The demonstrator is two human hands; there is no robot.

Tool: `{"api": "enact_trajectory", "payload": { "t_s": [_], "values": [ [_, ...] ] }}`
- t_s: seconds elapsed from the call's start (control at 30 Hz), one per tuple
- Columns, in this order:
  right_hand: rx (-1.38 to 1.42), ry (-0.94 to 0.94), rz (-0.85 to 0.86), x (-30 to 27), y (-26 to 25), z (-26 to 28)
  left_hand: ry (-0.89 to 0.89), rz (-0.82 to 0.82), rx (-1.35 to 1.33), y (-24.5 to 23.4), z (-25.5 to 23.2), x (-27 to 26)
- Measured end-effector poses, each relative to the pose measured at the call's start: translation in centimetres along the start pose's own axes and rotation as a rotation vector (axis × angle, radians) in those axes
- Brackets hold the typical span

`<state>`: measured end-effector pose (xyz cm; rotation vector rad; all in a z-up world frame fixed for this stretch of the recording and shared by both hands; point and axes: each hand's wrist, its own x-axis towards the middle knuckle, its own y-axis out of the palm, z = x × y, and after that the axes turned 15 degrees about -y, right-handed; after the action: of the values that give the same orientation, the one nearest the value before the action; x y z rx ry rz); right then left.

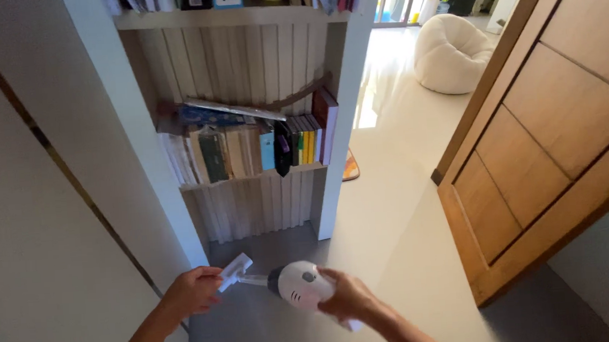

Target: Using a handheld vacuum to clean the floor and wall edges in a hallway and living area.

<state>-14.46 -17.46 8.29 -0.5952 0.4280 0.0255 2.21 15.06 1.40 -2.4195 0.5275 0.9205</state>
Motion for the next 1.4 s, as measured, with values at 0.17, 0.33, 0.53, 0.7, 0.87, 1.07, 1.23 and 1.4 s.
{"api": "enact_trajectory", "payload": {
  "t_s": [0.17,0.33,0.53,0.7,0.87,1.07,1.23,1.4],
  "values": [
    [-0.148,-0.128,-0.113,-2.9,-7.9,-3.1,-0.067,0.032,-0.017,3.9,-1.9,-2.2],
    [-0.255,-0.052,-0.162,-10.6,-16.6,-4.3,-0.004,0.129,-0.052,11.0,-3.6,0.1],
    [-0.21,0.063,-0.196,-17.6,-24.7,-9.6,0.06,0.201,0.034,21.0,-8.5,-1.0],
    [-0.21,0.047,-0.3,-20.7,-30.3,-17.0,0.098,0.22,0.075,27.4,-11.7,-3.7],
    [-0.186,0.119,-0.391,-23.0,-32.6,-20.3,0.093,0.24,0.124,31.7,-13.2,-2.6],
    [-0.088,0.169,-0.518,-20.0,-31.8,-24.8,0.088,0.267,0.124,34.1,-14.8,-4.6],
    [0.095,0.096,-0.516,-14.8,-28.4,-27.0,0.063,0.285,0.155,34.1,-15.3,-2.5],
    [0.052,-0.022,-0.45,-11.1,-26.7,-23.7,0.067,0.245,0.212,31.9,-18.3,0.3]
  ]
}}
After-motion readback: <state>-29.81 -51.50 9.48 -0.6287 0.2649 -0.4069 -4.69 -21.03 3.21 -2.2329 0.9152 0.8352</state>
